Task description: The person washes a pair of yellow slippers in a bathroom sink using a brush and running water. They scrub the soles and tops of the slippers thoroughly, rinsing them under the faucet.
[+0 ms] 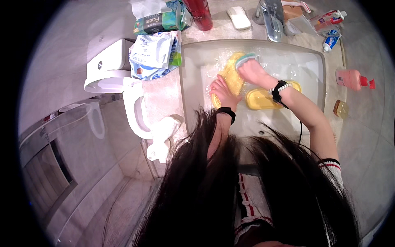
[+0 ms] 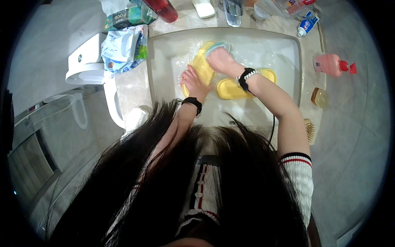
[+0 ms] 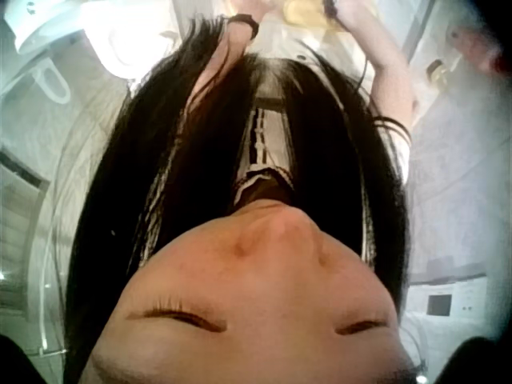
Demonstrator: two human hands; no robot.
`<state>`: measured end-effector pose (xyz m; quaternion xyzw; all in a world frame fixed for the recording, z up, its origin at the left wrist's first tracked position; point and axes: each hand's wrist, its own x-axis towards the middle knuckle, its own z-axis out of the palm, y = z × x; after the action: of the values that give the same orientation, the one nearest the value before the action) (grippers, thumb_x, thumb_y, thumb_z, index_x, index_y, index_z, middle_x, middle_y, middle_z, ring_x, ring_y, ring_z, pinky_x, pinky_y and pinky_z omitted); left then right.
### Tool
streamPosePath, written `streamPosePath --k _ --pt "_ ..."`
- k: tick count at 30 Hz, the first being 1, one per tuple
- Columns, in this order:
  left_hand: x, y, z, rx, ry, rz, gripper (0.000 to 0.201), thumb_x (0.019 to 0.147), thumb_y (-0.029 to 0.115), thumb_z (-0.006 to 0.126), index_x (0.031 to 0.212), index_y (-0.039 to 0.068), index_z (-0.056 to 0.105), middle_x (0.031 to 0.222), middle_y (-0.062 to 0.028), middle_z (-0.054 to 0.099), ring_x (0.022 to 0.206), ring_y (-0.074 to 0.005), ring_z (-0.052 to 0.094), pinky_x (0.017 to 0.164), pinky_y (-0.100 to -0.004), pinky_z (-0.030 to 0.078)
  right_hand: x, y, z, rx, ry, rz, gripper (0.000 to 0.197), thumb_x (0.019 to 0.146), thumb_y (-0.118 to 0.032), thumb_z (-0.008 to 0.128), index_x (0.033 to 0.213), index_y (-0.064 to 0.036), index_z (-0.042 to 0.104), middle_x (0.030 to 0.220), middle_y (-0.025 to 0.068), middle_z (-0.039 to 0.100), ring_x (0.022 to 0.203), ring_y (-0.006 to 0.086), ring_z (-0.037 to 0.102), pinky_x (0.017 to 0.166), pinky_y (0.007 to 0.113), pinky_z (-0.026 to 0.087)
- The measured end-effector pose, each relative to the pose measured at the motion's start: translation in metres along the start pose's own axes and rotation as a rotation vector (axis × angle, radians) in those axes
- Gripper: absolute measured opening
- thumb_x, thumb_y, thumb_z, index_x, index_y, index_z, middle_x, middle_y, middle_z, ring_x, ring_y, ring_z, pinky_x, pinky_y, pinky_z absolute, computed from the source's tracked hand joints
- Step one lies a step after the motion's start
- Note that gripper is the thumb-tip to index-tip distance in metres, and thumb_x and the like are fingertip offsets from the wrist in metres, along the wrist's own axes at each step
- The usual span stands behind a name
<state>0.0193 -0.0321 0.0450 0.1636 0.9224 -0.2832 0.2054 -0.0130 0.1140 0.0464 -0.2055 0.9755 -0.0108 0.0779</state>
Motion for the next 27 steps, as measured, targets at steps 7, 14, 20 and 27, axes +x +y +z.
streamPosePath --k 7,14,20,27 --pt "-0.002 -0.001 0.002 -0.003 0.007 -0.007 0.13 0.056 0.089 0.046 0.144 -0.003 0.02 0.108 -0.0152 0.047 0.095 -0.0277 0.045 0.067 -0.0417 0.046 0.004 0.018 -0.014 0.138 -0.002 0.071 0.012 0.068 -0.015 0.061 0.063 -0.0056 0.065 0.061 0.0114 0.062 0.056 0.0265 0.062 0.054 0.04 0.048" --pt "-0.001 0.0 0.004 0.002 0.023 -0.001 0.129 0.057 0.088 0.047 0.144 -0.003 0.021 0.106 -0.0154 0.047 0.095 -0.0282 0.046 0.067 -0.042 0.046 -0.006 -0.003 -0.018 -0.056 -0.125 -0.133 0.013 0.069 -0.019 0.062 0.061 -0.0088 0.065 0.06 0.0102 0.062 0.054 0.0229 0.062 0.05 0.038 0.047" --pt "-0.001 0.0 0.001 -0.009 0.019 0.004 0.129 0.057 0.087 0.047 0.144 -0.004 0.019 0.107 -0.0157 0.047 0.096 -0.0287 0.045 0.066 -0.0423 0.046 0.004 -0.01 -0.004 -0.062 -0.1 -0.064 0.013 0.069 -0.017 0.06 0.063 -0.007 0.065 0.063 0.013 0.063 0.057 0.0279 0.063 0.051 0.039 0.049" --pt "-0.001 0.001 0.001 0.007 0.008 0.004 0.132 0.055 0.088 0.049 0.144 -0.005 0.017 0.11 -0.0159 0.046 0.097 -0.0291 0.045 0.067 -0.0432 0.046 0.005 -0.002 -0.005 0.145 -0.014 0.145 0.015 0.071 -0.017 0.059 0.059 -0.0077 0.064 0.061 0.0115 0.063 0.056 0.0259 0.063 0.051 0.04 0.048"
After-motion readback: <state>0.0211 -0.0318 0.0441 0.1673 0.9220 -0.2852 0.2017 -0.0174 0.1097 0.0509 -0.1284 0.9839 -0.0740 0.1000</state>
